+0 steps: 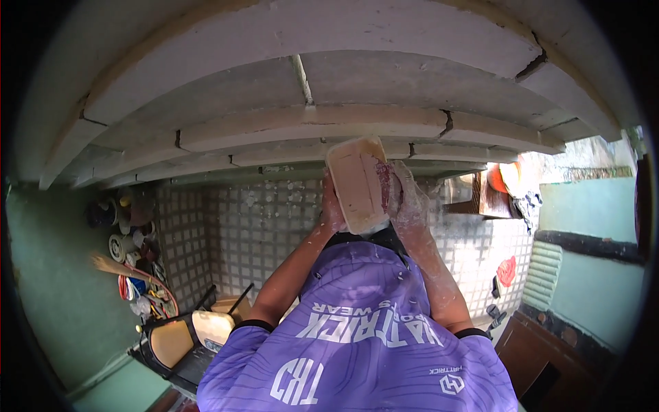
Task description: The recorder is applying a white plaster or putty substance to fill cracks and smooth out a wall using a hand trowel.
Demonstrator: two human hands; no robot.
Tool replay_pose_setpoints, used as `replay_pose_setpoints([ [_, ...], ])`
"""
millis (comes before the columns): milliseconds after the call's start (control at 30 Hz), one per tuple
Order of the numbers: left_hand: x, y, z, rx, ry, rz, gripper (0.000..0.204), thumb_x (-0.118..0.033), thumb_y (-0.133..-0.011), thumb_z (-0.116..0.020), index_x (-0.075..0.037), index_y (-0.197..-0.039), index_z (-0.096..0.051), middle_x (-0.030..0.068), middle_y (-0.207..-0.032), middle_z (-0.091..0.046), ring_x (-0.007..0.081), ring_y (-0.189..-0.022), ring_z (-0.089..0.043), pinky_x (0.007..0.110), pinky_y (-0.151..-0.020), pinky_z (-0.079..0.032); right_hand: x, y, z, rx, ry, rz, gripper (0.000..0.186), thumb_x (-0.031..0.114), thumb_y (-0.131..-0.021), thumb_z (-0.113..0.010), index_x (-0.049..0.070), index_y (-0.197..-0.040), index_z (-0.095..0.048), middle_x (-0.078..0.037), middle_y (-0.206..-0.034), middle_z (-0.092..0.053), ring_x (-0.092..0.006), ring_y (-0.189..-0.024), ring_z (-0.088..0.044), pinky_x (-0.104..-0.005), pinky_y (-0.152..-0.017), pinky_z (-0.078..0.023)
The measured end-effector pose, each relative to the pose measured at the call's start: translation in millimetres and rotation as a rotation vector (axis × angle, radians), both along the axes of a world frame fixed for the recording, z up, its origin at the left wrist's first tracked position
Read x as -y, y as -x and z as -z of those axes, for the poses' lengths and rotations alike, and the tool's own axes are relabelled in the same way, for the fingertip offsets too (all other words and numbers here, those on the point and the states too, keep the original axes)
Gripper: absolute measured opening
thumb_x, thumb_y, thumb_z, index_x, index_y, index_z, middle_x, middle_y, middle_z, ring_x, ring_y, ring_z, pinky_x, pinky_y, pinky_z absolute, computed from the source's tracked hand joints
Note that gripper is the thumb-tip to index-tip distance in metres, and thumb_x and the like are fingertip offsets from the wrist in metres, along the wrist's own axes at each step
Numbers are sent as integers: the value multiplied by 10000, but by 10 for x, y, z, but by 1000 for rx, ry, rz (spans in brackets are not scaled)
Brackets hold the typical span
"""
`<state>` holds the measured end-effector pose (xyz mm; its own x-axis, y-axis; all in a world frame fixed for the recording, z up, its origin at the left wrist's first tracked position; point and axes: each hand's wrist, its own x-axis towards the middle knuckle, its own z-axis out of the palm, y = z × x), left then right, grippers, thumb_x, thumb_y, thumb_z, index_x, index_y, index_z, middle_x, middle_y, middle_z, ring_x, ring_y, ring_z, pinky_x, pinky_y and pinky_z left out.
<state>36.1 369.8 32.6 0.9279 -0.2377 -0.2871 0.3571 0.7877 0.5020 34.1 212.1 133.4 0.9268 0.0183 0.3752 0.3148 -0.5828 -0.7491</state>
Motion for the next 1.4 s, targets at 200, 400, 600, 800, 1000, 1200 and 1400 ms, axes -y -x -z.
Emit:
replay_pose_setpoints([
  [200,-265,-24,-88,-13,-98,131,714,-651,-964,-292,-114,-1425,-390,109,-1320,-537,265,-1179,-563,435,-999,-474,-324,111,68,135,62,-1,453,-37,-834,-629,-11,-1274,-529,-234,-1096,-646,-384,-956,-664,-400,-765,-572],
  [400,-376,-83,-138,-1,-84,219,740,-669,-958,-303,-89,-1407,-401,121,-1280,-550,246,-1143,-577,397,-1005,-466,-591,213,137,111,-12,52,311,-31,-872,-618,-18,-1181,-579,-205,-1069,-670,-340,-934,-689,-369,-773,-568],
  [600,-350,-172,-199,12,-144,242,739,-665,-959,-303,-91,-1419,-380,127,-1300,-534,257,-1175,-557,416,-1023,-453,-606,158,121,58,-114,38,342,-18,-848,-632,-10,-1182,-563,-203,-1087,-661,-364,-957,-673,-378,-781,-564],
  [800,-412,-245,-99,5,-139,255,772,-690,-946,-281,-100,-1439,-351,148,-1354,-497,301,-1212,-531,449,-1034,-444,-626,99,131,34,-185,-24,323,2,-852,-633,-9,-1168,-569,-187,-1063,-667,-350,-948,-678,-381,-761,-558],
  [1000,-469,-222,-89,-20,74,239,769,-670,-957,-290,-88,-1459,-307,157,-1386,-475,300,-1237,-516,451,-1056,-428,-672,47,226,-127,-400,73,255,13,-884,-612,-21,-1135,-578,-165,-1016,-678,-251,-888,-700,-315,-766,-540],
  [1200,-428,-239,-118,-4,90,182,770,-668,-957,-293,-88,-1463,-299,157,-1384,-473,303,-1235,-515,452,-1061,-424,-649,-31,275,-380,-836,108,262,63,-949,-594,-22,-1192,-545,-64,-1078,-634,-119,-991,-593,-268,-887,-483],
  [1400,-481,-226,-159,13,8,148,717,-634,-973,-300,-117,-1470,-294,126,-1391,-462,285,-1251,-503,445,-1058,-426,-501,-112,184,-321,-1121,94,298,120,-976,-571,-21,-1234,-517,-71,-1115,-625,-119,-1011,-595,-277,-910,-487],
])
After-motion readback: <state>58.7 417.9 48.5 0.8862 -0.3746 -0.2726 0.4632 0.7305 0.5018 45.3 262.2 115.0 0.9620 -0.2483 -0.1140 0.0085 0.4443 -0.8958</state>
